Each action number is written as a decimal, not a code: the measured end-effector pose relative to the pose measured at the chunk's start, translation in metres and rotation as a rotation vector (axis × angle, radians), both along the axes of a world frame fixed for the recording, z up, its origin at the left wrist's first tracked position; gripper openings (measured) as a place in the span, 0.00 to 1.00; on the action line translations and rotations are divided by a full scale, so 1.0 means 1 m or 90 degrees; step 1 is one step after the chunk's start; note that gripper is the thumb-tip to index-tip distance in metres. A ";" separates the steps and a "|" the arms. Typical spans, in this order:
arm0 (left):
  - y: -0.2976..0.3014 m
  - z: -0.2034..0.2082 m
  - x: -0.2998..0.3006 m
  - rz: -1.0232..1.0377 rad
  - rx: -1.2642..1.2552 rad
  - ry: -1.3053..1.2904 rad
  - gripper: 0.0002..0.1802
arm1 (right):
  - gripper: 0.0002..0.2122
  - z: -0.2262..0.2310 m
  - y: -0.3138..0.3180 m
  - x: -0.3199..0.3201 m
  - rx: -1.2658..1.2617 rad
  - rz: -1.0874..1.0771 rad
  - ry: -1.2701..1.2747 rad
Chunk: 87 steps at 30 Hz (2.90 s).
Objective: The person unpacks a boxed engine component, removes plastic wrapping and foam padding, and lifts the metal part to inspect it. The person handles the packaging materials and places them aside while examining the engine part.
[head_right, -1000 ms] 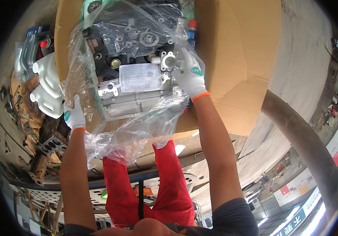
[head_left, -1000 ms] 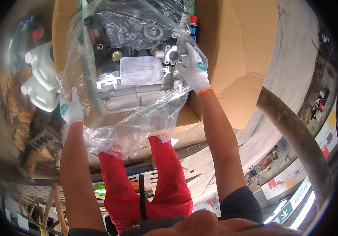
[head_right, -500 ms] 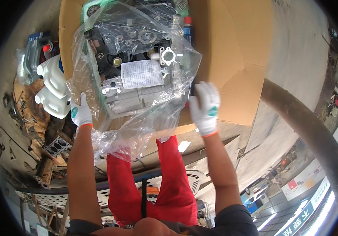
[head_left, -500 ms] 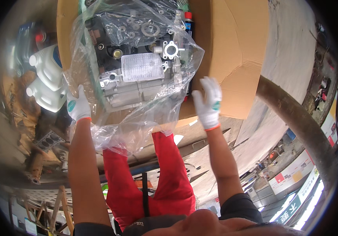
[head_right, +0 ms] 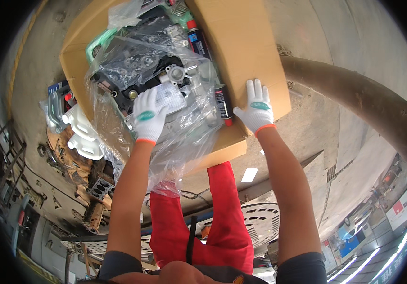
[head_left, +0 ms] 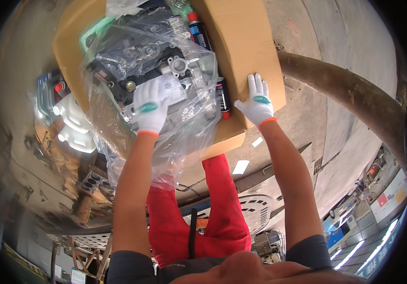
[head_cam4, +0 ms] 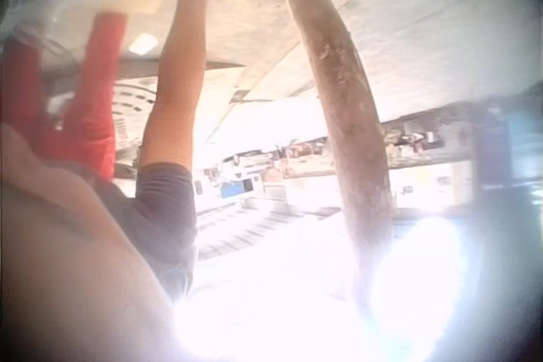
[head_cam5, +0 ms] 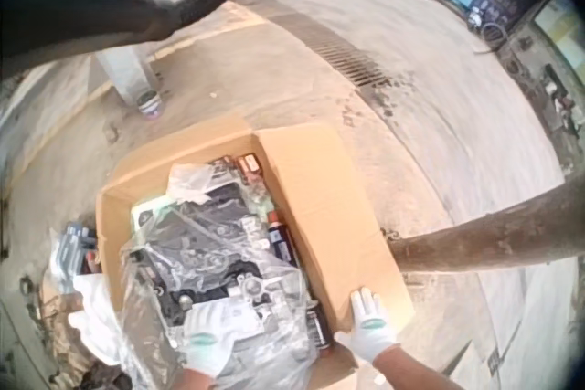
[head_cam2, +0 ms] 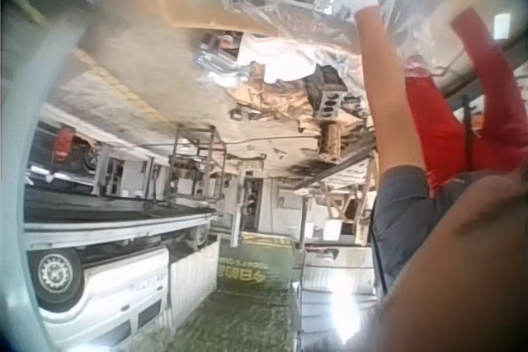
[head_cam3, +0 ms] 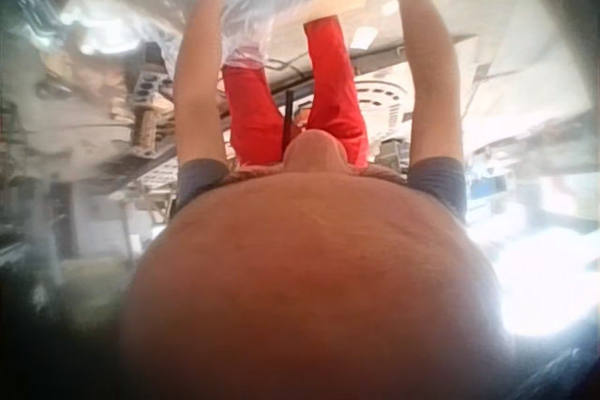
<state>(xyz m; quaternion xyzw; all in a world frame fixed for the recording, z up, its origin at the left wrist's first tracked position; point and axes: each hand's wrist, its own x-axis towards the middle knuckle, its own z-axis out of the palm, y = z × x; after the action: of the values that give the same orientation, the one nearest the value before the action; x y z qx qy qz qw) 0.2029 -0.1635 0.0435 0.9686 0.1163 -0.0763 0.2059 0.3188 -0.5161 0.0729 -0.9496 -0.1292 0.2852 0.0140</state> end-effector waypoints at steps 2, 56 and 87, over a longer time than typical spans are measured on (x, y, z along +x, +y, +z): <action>-0.025 -0.004 0.045 -0.009 0.021 0.039 0.51 | 0.53 -0.002 0.015 0.001 -0.009 -0.010 -0.012; 0.127 0.043 0.163 0.424 -0.240 -0.017 0.54 | 0.49 -0.055 0.039 0.014 -0.187 -0.376 0.169; -0.042 0.036 -0.173 0.410 -0.441 0.485 0.49 | 0.48 -0.059 0.036 0.018 -0.160 -0.363 0.206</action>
<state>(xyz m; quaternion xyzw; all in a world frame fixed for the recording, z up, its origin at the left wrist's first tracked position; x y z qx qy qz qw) 0.0296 -0.2059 0.0797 0.6658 0.4372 -0.3853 0.4660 0.3372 -0.4804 0.0142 -0.8844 0.1810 0.4301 -0.0037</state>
